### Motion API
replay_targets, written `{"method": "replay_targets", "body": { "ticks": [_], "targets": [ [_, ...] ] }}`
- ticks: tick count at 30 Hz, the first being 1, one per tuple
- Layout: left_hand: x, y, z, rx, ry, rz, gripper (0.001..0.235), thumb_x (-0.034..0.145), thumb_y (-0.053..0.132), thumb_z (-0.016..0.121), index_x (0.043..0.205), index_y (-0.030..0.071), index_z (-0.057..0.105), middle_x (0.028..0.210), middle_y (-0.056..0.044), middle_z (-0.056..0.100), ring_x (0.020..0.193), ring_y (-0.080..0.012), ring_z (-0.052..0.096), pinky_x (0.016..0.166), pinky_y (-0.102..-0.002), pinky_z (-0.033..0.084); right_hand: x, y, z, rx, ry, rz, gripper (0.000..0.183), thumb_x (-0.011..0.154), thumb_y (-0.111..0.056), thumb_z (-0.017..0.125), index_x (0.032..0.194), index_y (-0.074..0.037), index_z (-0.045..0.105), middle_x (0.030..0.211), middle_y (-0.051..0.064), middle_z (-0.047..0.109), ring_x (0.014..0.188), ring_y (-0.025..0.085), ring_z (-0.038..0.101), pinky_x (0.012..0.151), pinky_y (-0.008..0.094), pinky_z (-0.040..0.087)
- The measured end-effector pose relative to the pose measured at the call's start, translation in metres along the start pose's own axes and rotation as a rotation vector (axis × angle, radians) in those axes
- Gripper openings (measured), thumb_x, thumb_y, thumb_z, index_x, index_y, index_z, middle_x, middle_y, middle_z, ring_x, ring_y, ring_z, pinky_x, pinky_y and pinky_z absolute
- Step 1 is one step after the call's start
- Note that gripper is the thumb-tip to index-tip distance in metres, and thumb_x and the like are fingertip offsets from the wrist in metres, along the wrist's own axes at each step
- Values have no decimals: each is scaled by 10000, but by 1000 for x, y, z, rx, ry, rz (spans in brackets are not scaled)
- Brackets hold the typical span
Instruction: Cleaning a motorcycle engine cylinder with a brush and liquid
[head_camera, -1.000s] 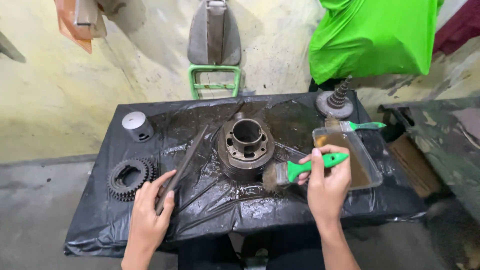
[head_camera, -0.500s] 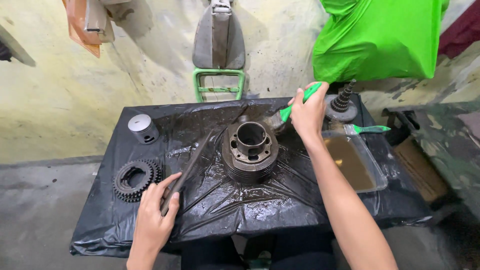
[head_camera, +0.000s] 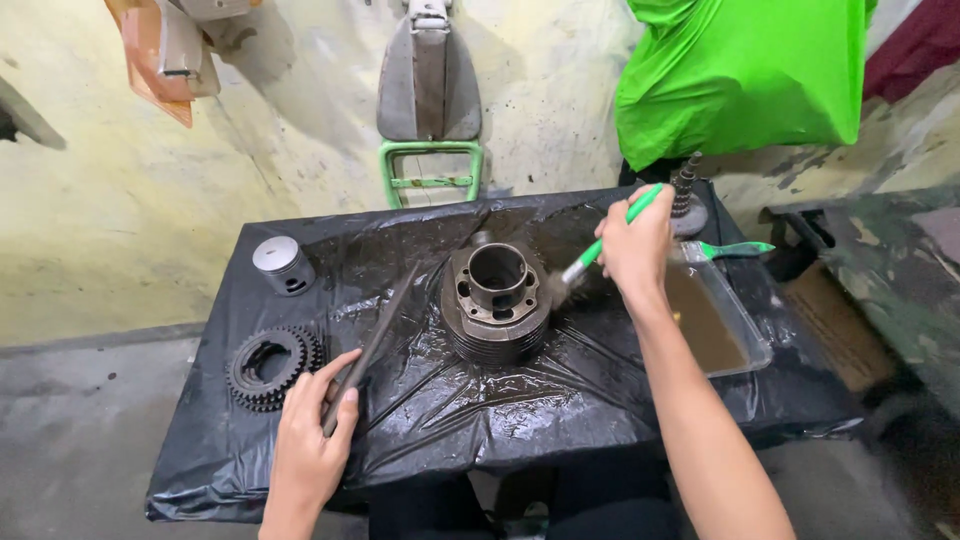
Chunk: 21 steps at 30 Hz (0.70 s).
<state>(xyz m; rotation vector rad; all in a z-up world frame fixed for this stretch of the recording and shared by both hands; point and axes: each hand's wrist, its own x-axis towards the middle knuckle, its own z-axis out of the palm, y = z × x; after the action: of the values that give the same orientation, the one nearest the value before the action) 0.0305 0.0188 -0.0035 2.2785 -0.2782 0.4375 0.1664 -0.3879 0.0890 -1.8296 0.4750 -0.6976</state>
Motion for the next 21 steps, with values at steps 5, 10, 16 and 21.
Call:
{"method": "replay_targets", "body": {
  "ticks": [5, 10, 16, 21],
  "targets": [
    [1, -1, 0, -5, 4, -4, 465, 1073, 340, 549, 1498, 205, 679, 965, -45, 626, 932, -210, 608, 1003, -342, 453, 50, 11, 53, 200, 88, 104, 144, 1024, -79, 469, 1109, -121, 360, 785, 140, 770, 377, 228, 635, 260, 352, 481],
    [1, 1, -1, 3, -2, -6, 467, 1078, 335, 543, 1507, 205, 677, 937, -45, 596, 906, -211, 583, 972, -337, 440, 30, 32, 56, 347, 61, 195, 187, 1032, -71, 456, 1167, -95, 328, 842, 175, 738, 380, 248, 625, 263, 374, 494],
    [1, 2, -2, -14, -17, -4, 464, 1077, 330, 545, 1499, 197, 685, 925, -44, 589, 901, -209, 584, 971, -338, 442, -6, 29, 10, 320, 141, 160, 227, 999, -45, 440, 1138, -129, 282, 868, 185, 669, 349, 227, 565, 252, 350, 432],
    [0, 1, -1, 0, -2, 14, 464, 1084, 324, 543, 1504, 180, 680, 938, -56, 612, 911, -224, 594, 989, -355, 439, -50, 13, -33, 193, 111, 97, 247, 968, -58, 471, 1068, -141, 260, 819, 175, 664, 317, 236, 512, 240, 366, 374]
  ]
}}
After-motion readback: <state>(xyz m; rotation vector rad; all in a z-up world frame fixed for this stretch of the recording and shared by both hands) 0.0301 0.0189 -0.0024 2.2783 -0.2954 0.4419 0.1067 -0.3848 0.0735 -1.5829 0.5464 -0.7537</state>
